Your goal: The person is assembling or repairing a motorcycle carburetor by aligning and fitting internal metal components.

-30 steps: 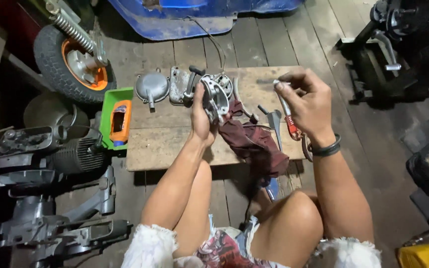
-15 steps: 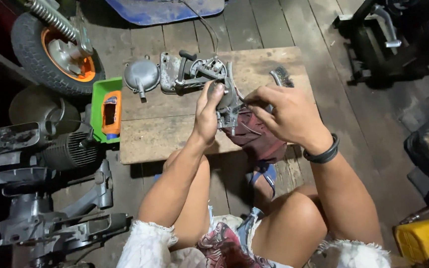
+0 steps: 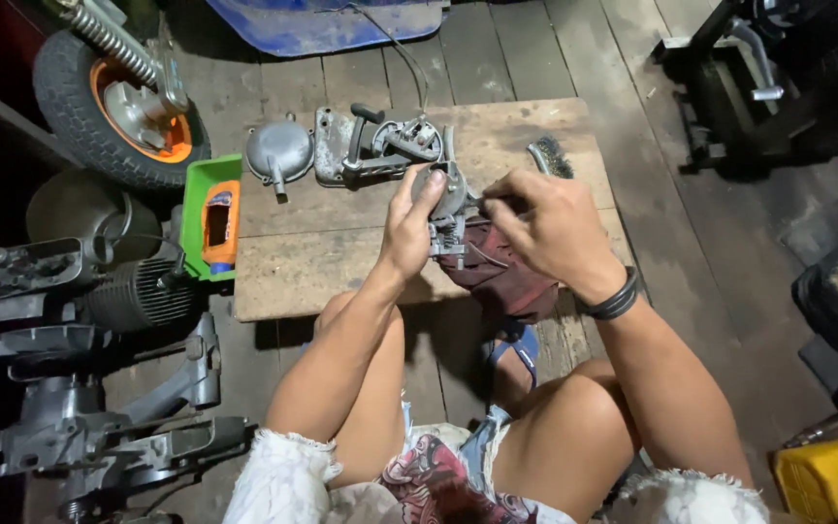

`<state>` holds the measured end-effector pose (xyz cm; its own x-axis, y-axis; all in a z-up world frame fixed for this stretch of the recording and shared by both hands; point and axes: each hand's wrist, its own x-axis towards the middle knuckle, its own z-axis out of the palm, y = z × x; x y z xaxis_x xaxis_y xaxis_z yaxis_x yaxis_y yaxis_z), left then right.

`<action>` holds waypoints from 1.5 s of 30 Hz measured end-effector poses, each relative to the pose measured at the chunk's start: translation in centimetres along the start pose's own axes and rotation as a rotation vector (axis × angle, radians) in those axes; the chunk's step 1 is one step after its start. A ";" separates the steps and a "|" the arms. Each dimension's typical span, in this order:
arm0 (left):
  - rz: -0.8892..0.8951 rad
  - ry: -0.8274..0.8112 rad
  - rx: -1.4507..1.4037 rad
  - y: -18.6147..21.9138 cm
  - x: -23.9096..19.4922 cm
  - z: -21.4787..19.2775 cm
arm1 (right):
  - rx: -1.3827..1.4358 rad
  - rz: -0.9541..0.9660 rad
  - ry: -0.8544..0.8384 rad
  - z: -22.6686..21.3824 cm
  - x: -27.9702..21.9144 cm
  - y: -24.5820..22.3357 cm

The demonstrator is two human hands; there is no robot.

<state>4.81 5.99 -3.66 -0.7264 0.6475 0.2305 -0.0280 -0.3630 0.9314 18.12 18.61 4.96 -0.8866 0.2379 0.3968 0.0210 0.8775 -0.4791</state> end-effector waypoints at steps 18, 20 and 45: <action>0.021 -0.005 0.028 -1.0 -0.1 1.1 | -0.085 0.086 -0.042 0.7 -0.5 1.2; 0.016 0.010 0.026 -1.1 0.1 0.6 | -0.114 0.063 -0.037 0.9 -0.4 1.0; 0.027 0.054 0.020 -1.3 -0.2 1.0 | -0.200 0.002 -0.026 1.5 -0.4 1.6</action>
<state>5.67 7.06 -4.66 -0.7626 0.6006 0.2403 0.0054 -0.3655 0.9308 17.86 19.29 2.88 -0.8981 0.2308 0.3744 0.1115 0.9429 -0.3139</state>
